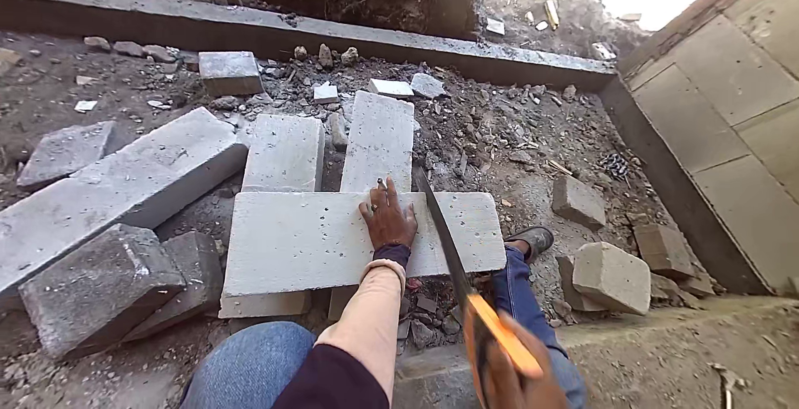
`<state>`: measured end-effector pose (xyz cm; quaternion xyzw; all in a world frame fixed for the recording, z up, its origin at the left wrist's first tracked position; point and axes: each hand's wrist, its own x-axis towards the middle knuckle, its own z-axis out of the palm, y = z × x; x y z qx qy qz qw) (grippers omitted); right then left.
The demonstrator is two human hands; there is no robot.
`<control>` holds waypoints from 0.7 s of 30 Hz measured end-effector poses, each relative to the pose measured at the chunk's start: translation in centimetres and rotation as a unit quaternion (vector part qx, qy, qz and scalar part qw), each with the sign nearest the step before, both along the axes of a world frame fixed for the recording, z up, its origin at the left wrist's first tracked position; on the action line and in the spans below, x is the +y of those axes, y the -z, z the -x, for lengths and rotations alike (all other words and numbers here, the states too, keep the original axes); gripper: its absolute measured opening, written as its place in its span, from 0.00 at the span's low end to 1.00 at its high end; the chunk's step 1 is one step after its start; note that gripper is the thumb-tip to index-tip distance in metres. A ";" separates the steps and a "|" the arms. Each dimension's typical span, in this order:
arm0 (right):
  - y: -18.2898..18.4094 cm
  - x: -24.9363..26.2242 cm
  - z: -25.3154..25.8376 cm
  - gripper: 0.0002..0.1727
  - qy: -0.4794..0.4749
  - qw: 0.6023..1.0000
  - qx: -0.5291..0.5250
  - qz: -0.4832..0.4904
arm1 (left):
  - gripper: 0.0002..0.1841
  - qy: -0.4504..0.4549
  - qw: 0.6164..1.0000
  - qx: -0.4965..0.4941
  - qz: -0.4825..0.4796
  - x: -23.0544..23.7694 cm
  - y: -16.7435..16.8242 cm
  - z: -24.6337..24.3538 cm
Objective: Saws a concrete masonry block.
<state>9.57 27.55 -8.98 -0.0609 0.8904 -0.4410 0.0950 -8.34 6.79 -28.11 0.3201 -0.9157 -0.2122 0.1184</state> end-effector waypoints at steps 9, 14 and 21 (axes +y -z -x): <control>0.5 0.2 -0.8 0.30 0.007 0.998 0.018 -0.052 | 0.43 0.004 1.000 -0.004 0.009 -0.3 -0.4 0.6; 0.4 0.0 0.9 0.27 0.000 0.999 0.020 -0.033 | 0.42 -0.004 1.000 0.000 0.011 -0.3 -0.2 0.7; 2.4 -0.2 4.0 0.28 -0.005 0.996 -0.020 -0.091 | 0.43 0.006 1.000 0.006 0.014 -0.3 -0.1 0.0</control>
